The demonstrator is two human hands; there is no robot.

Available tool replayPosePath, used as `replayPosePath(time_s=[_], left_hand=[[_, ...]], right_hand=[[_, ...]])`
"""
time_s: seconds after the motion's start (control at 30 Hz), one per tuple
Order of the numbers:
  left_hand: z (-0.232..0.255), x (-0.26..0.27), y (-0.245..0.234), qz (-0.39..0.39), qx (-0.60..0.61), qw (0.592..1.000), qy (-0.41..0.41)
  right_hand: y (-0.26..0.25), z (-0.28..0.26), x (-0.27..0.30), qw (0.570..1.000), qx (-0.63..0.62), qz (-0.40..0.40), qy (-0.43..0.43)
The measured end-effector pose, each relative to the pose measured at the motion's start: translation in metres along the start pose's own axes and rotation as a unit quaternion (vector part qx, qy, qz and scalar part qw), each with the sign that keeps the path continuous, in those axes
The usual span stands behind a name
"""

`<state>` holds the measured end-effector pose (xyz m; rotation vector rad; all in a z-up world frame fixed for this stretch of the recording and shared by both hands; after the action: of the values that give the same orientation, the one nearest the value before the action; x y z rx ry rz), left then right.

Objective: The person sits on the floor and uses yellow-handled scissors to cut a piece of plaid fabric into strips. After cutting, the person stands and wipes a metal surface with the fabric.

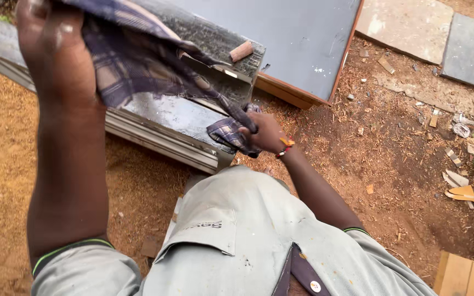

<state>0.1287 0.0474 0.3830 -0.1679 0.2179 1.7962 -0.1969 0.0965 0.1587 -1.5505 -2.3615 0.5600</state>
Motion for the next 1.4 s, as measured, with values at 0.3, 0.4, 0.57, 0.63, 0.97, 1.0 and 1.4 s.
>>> replayPosePath(time_s=[0.3,0.4,0.57,0.63,0.97,1.0,1.4], left_hand=[[-0.178,0.104,-0.105,0.202,-0.031,0.948,-0.245],[-0.251,0.119,-0.121,0.208,-0.115,0.927,-0.292],[-0.329,0.131,-0.164,0.210,-0.092,0.916,-0.329],[-0.338,0.140,-0.175,0.168,-0.127,0.908,-0.363],[-0.341,0.139,-0.195,-0.076,-0.336,0.854,-0.390],[-0.342,0.139,-0.193,-0.080,-0.336,0.856,-0.385],[-0.276,0.116,-0.089,-0.177,-0.455,0.863,0.126]], right_hand=[[-0.116,-0.060,0.031,0.987,0.146,0.065,-0.008],[-0.088,-0.048,-0.006,0.982,0.188,-0.003,0.001],[0.016,0.002,-0.038,0.974,0.209,-0.093,-0.007],[0.047,0.012,-0.038,0.983,0.176,-0.058,0.004],[0.150,-0.023,-0.063,0.967,0.209,0.041,-0.137],[0.155,-0.021,-0.069,0.971,0.198,0.043,-0.125],[0.166,-0.001,-0.099,0.989,0.115,0.073,-0.051]])
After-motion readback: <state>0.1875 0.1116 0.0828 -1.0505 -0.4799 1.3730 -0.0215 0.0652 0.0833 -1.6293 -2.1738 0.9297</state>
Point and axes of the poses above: each hand's wrist, its own x-axis away from the middle knuckle, its own y-axis out of the palm, z = x × y, the point moved 2 cm from there along -x, towards the middle knuckle, and after that the axes turned 15 degrees about -x, right-handed, at the moved point
